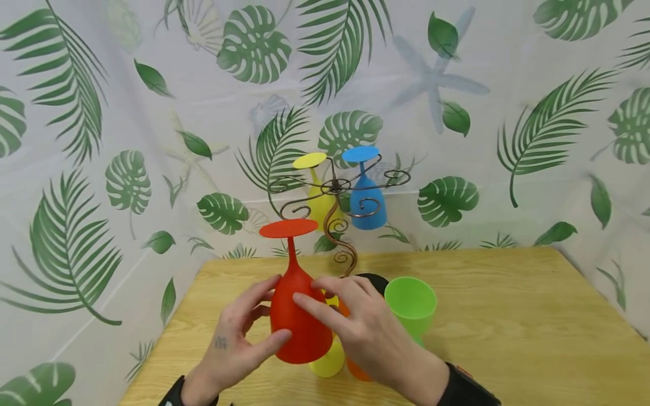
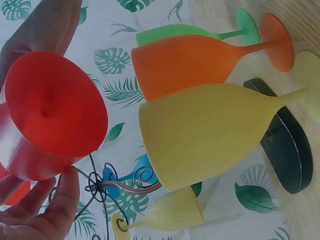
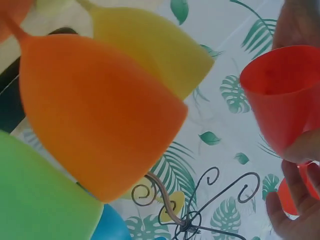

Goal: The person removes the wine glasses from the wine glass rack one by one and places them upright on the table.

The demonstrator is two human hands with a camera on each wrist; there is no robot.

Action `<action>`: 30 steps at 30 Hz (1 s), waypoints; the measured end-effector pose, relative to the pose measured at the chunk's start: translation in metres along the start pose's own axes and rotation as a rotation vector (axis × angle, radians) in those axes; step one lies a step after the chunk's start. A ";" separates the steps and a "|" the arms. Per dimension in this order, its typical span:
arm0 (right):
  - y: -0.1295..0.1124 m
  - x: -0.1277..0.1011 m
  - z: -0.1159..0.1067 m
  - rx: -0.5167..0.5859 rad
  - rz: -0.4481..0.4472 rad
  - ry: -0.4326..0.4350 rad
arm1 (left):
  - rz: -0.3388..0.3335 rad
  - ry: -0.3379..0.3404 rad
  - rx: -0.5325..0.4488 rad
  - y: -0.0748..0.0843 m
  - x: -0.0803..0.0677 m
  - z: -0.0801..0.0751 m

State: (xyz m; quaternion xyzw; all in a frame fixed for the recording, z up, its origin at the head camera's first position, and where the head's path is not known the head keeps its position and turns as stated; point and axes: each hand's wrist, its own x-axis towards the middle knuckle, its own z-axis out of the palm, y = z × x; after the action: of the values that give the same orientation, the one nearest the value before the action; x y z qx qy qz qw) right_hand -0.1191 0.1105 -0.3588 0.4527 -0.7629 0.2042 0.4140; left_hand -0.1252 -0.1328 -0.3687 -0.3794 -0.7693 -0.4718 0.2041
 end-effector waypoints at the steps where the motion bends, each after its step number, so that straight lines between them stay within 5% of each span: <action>1: 0.001 -0.001 0.000 -0.013 -0.036 0.004 | -0.003 -0.009 -0.012 0.000 -0.001 0.000; 9: 0.001 0.000 -0.003 -0.104 -0.206 -0.025 | -0.023 -0.066 -0.149 0.003 -0.006 0.001; 15: -0.001 -0.003 -0.006 -0.042 -0.162 -0.114 | -0.048 -0.090 -0.212 0.005 -0.010 0.000; 30: -0.004 -0.001 -0.010 0.047 -0.157 -0.102 | -0.153 -0.127 -0.271 0.015 -0.013 -0.004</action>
State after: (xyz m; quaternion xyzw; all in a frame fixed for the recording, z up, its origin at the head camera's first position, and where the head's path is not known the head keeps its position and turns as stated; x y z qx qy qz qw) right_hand -0.1111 0.1165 -0.3544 0.5305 -0.7401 0.1655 0.3788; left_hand -0.1056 -0.1376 -0.3667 -0.3730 -0.7366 -0.5604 0.0656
